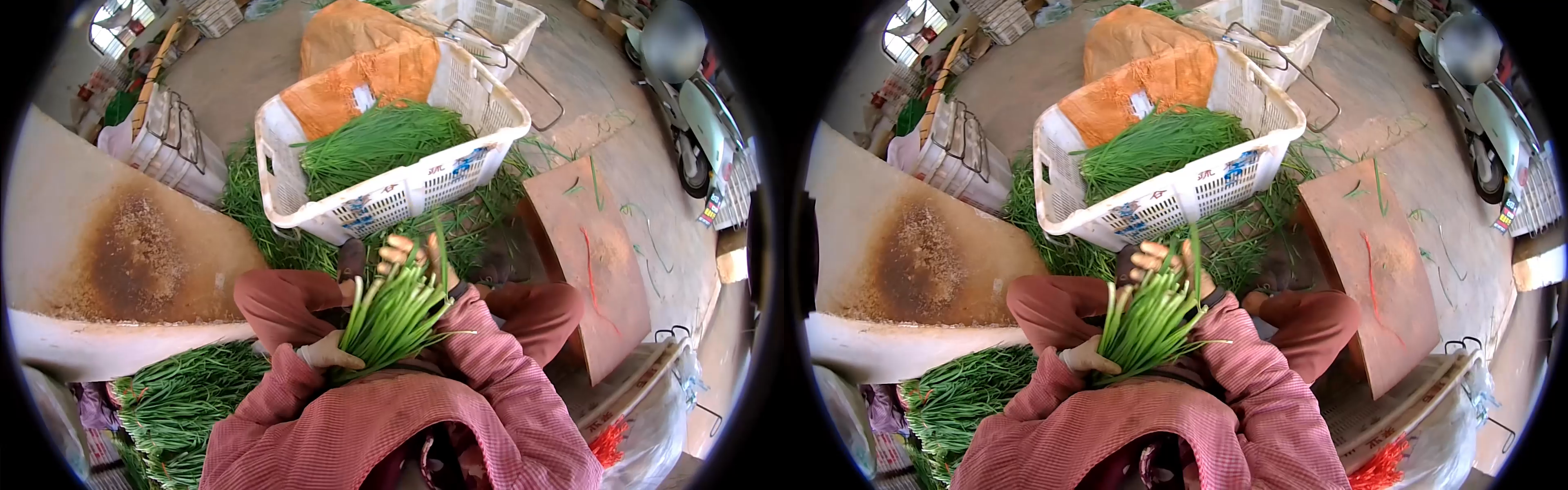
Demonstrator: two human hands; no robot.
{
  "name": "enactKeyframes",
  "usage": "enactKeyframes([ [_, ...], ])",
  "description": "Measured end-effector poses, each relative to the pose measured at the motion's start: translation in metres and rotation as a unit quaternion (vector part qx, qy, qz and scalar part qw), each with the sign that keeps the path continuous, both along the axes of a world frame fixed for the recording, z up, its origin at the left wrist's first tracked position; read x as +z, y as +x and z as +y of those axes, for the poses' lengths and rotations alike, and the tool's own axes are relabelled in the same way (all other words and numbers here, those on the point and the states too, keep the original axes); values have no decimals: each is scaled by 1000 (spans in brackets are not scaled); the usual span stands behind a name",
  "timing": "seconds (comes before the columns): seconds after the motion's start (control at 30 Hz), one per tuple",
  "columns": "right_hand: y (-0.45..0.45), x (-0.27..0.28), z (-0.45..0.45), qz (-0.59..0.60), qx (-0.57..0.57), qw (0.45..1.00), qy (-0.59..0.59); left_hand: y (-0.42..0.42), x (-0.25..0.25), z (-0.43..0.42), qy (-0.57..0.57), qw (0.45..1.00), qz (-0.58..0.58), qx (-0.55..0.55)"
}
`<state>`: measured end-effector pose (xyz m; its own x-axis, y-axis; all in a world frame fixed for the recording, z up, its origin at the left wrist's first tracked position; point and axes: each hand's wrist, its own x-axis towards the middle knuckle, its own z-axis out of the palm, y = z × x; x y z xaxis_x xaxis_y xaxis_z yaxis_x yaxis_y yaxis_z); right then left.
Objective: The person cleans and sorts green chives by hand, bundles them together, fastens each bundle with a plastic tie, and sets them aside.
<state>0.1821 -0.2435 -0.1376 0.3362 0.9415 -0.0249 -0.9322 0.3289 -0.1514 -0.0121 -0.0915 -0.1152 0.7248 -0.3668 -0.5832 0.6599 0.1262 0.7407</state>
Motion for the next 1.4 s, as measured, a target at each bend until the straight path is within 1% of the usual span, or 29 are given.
enactKeyframes([
  [0.13, 16, 14, -7, 2, -140, 981, -136, -12, 4, -13, -28, 990, 39, 132],
  [0.17, 26, 1, -11, -115, -125, 982, -77, -15, 1, -15, -7, 989, 23, 148],
  [0.27, 53, 12, -16, -169, -150, 970, 88, -21, 0, -20, 26, 982, -1, 186],
  [0.3, 61, 34, -28, -123, -274, 952, -60, -22, 0, -22, 39, 977, -6, 207],
  [0.37, 104, 41, -68, -112, -298, 943, -94, -27, -1, -21, 32, 974, 5, 224],
  [0.4, 127, 35, -89, -151, -206, 967, 22, -27, -1, -20, 25, 971, 13, 237],
  [0.43, 120, 49, -89, -258, -191, 916, -242, -26, 1, -21, 24, 972, 13, 233],
  [0.47, 112, 64, -91, -342, -159, 788, -486, -25, 5, -22, 30, 971, 11, 236],
  [0.53, 97, 43, -103, -603, 4, 590, -537, -21, 5, -25, 33, 971, 8, 237],
  [0.57, 90, 27, -106, -654, 26, 583, -482, -21, 3, -24, 31, 971, 5, 238],
  [0.7, 34, 10, -65, -525, 142, 752, -372, -19, -4, -26, 17, 972, 1, 236],
  [0.8, 16, -17, -25, -210, 6, 937, -279, -18, -3, -23, 9, 974, 36, 222],
  [0.87, 40, 2, -38, -81, 47, 983, -155, -19, -1, -24, -11, 976, 17, 218],
  [0.9, 48, -2, -43, -72, -51, 975, -202, -17, 4, -26, -27, 971, 31, 236],
  [0.93, 55, -8, -52, -187, -114, 931, -293, -16, 7, -27, -45, 965, 44, 253],
  [0.97, 58, -5, -63, -330, -118, 813, -466, -17, 6, -25, -45, 965, 43, 253],
  [1.0, 54, 8, -75, -512, -37, 578, -634, -17, 3, -22, -71, 966, 40, 245],
  [1.03, 44, 18, -90, -630, 49, 272, -726, -17, 1, -20, -98, 966, 36, 236],
  [1.07, 35, -6, -106, -623, 11, 184, -760, -15, 2, -20, -99, 967, 34, 234],
  [1.1, 17, -11, -117, -648, -11, 191, -737, -12, 4, -21, -93, 969, 25, 229],
  [1.13, 2, -11, -117, -642, 1, 439, -629, -11, 7, -22, -86, 970, 19, 227],
  [1.17, -13, -10, -117, -446, 19, 759, -475, -11, 9, -23, -86, 969, 22, 229],
  [1.2, -28, -9, -116, -250, 101, 885, -380, -9, 11, -24, -77, 971, 28, 224],
  [1.23, -52, -35, -122, -480, 147, 813, -295, -5, 13, -26, -70, 973, 31, 218],
  [1.27, -54, 5, -94, -358, 96, 922, -113, 0, 16, -28, -70, 973, 31, 216],
  [1.3, -55, -18, -77, -466, -4, 877, -115, 2, 20, -31, -62, 976, 24, 209],
  [1.33, -53, -10, -56, -203, 22, 978, -42, 3, 23, -34, -52, 977, 17, 204],
  [1.37, -44, 4, -45, -30, 37, 999, -26, 1, 21, -38, -50, 977, 17, 206],
  [1.4, -36, 13, -32, -64, -6, 996, -54, 2, 18, -40, -45, 977, -25, 208],
])
